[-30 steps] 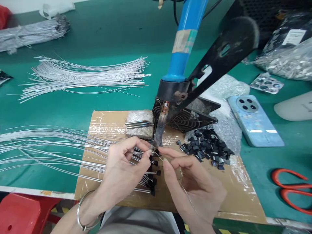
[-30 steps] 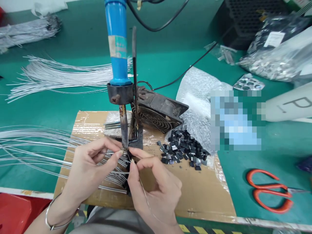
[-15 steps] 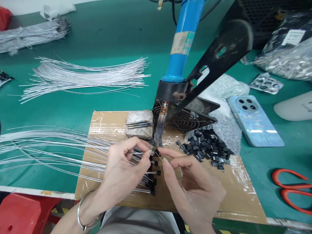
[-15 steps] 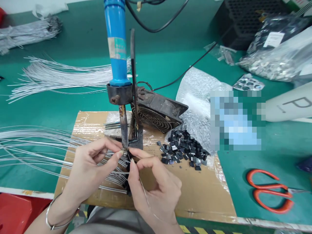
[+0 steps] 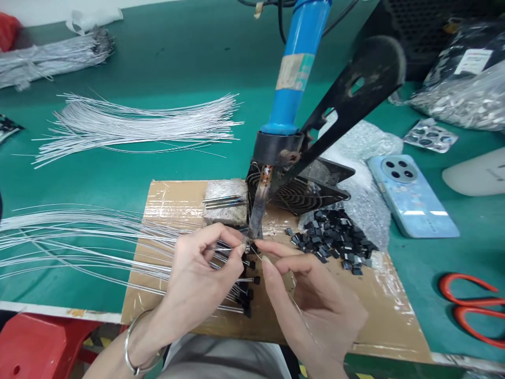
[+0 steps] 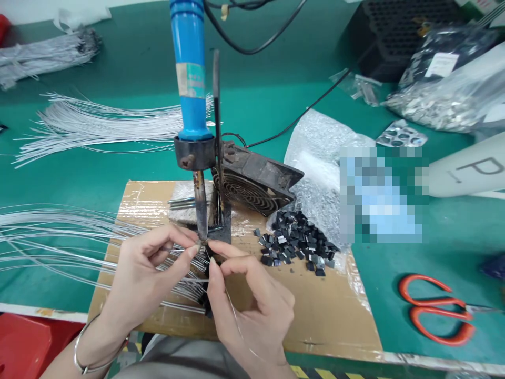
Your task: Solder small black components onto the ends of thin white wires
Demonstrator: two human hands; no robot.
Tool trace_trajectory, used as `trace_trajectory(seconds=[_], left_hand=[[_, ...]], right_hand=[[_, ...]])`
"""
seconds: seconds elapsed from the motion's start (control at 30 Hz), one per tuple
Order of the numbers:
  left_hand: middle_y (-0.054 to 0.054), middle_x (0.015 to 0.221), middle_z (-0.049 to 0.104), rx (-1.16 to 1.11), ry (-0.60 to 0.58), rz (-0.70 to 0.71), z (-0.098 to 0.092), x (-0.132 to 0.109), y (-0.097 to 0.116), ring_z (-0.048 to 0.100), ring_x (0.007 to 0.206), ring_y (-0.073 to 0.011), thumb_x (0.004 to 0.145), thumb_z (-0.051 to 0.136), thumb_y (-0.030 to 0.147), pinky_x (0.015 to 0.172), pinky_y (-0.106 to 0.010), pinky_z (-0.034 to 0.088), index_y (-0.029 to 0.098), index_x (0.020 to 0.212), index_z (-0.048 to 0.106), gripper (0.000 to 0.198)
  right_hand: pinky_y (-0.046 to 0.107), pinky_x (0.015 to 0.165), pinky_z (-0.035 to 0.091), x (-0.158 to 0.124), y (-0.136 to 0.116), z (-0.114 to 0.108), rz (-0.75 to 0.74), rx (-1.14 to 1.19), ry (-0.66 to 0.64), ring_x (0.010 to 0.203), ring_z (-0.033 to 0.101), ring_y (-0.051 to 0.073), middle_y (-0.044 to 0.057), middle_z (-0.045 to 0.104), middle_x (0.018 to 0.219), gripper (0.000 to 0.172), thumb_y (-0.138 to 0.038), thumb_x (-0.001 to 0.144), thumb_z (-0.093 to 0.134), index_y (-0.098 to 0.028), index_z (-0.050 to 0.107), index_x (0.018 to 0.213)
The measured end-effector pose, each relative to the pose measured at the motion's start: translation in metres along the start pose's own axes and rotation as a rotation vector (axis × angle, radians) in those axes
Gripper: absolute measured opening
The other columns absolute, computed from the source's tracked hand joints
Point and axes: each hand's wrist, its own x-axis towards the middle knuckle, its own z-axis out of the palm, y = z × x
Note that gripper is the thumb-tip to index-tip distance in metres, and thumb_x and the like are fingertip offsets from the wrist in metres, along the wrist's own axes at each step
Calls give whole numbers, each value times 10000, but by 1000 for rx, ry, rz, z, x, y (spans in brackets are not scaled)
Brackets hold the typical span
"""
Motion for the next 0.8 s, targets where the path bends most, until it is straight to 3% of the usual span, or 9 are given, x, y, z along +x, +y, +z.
trace_trajectory(seconds=[0.27,0.37,0.47,0.57,0.67,0.73,0.8], left_hand=[[-33,778,749,15,-20,-51,1,0,-6,686,745,-164,786,641,116,640,-243,506,172,683,669,120],[-42,792,753,64,-30,-59,-2,-2,-10,684,748,-179,798,645,148,603,-257,478,175,692,671,113],[-42,806,756,101,-37,-53,-7,-4,-17,664,713,-170,805,647,159,578,-261,458,180,697,667,112],[-26,811,758,207,-48,-18,-13,-9,-23,573,566,-132,826,649,160,509,-266,415,189,712,673,120],[-32,859,767,347,-44,149,-21,-17,-24,646,724,-176,856,657,143,696,-325,509,199,798,723,104],[-55,960,773,425,3,276,-28,-21,-22,669,946,-223,868,671,136,878,-381,507,202,924,748,116],[-68,1018,770,515,74,369,-38,-16,-20,659,1004,-236,885,667,142,928,-400,490,202,1003,740,152]], right_hand=[[303,816,601,-2,4,-1,3,28,-46,922,773,216,56,791,996,150,-95,837,687,-230,630,804],[393,931,587,1,12,-9,10,-15,-10,976,755,229,57,783,1002,131,-120,861,671,-229,623,806],[507,1085,493,6,28,-26,-83,-289,69,1088,717,254,71,769,1041,122,-136,857,678,-214,597,808],[511,1071,509,7,43,-41,-213,-567,69,978,750,243,62,780,952,137,-170,858,673,-215,573,776],[512,1035,538,3,48,-48,-170,-542,159,995,743,259,59,781,901,139,-224,866,686,-221,583,773],[534,1034,533,0,48,-49,-106,-473,274,1023,735,276,70,777,904,151,-279,879,694,-215,597,781],[554,1035,526,-3,48,-51,-48,-407,337,1025,732,284,84,772,936,192,-351,895,686,-212,598,796]])
